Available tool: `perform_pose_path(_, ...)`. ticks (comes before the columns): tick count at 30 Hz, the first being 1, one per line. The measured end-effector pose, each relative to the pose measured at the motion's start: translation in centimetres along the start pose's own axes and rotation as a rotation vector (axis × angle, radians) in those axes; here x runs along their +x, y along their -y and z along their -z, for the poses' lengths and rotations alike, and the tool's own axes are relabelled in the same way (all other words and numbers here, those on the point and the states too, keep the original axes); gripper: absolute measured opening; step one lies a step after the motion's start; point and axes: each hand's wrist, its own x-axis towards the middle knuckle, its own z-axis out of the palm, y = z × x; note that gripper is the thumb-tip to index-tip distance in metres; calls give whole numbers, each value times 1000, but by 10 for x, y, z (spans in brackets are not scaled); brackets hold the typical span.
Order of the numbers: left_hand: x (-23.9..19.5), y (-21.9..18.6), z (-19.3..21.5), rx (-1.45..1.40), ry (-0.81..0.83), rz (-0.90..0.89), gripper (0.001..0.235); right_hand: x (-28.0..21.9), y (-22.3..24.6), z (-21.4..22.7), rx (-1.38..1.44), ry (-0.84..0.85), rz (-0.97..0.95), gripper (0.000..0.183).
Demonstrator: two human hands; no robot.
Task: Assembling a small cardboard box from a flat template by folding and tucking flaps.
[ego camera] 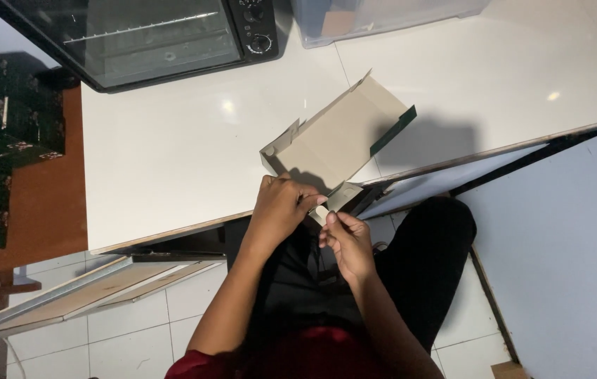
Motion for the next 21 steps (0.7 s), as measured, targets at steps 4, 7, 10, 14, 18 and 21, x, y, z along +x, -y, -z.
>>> perform_pose_path(4, 0, 1, 0, -15, 22, 3, 25, 6, -10, 5, 52, 4, -2, 25)
perform_pose_path(7, -1, -1, 2, -11, 24, 7, 24, 10, -16, 8, 90, 12, 18, 23)
perform_pose_path(10, 1, 3, 1, -16, 34, 5, 26, 9, -16, 6, 108, 12, 9, 21)
perform_pose_path(14, 1, 2, 2, -27, 27, -6, 25, 8, -18, 7, 112, 10, 14, 21)
perform_pose_path(18, 0, -2, 4, -39, 25, -4, 23, 7, -16, 6, 98, 0, 11, 22)
perform_pose_path(21, -1, -4, 4, -38, 19, -7, 23, 4, -11, 5, 77, -11, 12, 24)
